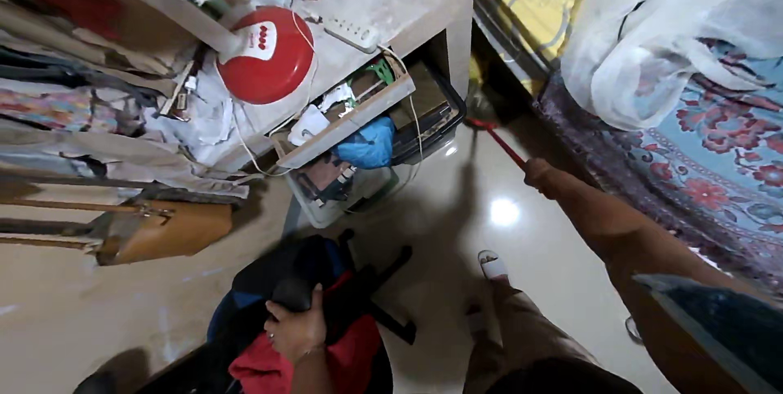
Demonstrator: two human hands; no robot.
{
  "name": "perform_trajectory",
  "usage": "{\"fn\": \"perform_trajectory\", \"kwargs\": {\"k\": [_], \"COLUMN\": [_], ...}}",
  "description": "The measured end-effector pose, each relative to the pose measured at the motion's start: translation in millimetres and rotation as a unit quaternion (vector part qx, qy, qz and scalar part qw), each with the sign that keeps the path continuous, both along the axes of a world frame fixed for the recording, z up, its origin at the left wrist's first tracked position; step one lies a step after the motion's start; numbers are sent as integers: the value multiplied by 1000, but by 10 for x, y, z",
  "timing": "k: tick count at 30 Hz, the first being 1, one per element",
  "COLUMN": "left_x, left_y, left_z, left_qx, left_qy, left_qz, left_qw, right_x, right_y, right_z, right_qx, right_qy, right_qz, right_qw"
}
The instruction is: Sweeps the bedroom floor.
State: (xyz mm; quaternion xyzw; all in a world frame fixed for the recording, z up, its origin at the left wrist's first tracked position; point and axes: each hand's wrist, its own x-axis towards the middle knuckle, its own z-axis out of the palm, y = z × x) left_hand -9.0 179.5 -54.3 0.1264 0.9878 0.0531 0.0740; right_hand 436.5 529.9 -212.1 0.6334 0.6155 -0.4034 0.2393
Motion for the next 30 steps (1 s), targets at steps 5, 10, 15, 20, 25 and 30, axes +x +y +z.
{"fn": "perform_trajectory", "kwargs": {"k": [5,10,15,20,25,30], "left_x": [1,12,-23,-34,-27,-25], "left_y": [43,80,70,72,63,21], "left_z": [68,125,95,57,86,134], "left_qx": [-14,-15,-38,-39,-36,-33], "left_qy": [-6,-13,-15,-10,-10,-26], "left_qz": [-7,-12,-19,-3,-14,-18], "left_qw": [1000,1000,999,999,999,999], "right_x": [464,1216,1142,137,-700,-771], "right_y": [-1067,-1288,-1033,-892,-1596,-2519], "right_z": [774,1505,1624,905,371,414], "right_qx": [-107,-134,-36,-60,-109,-165], "right_qy": [3,57,23,18,45,17], "right_qz": [152,17,58,-87,107,259], "right_qw": [983,989,997,994,987,952]}}
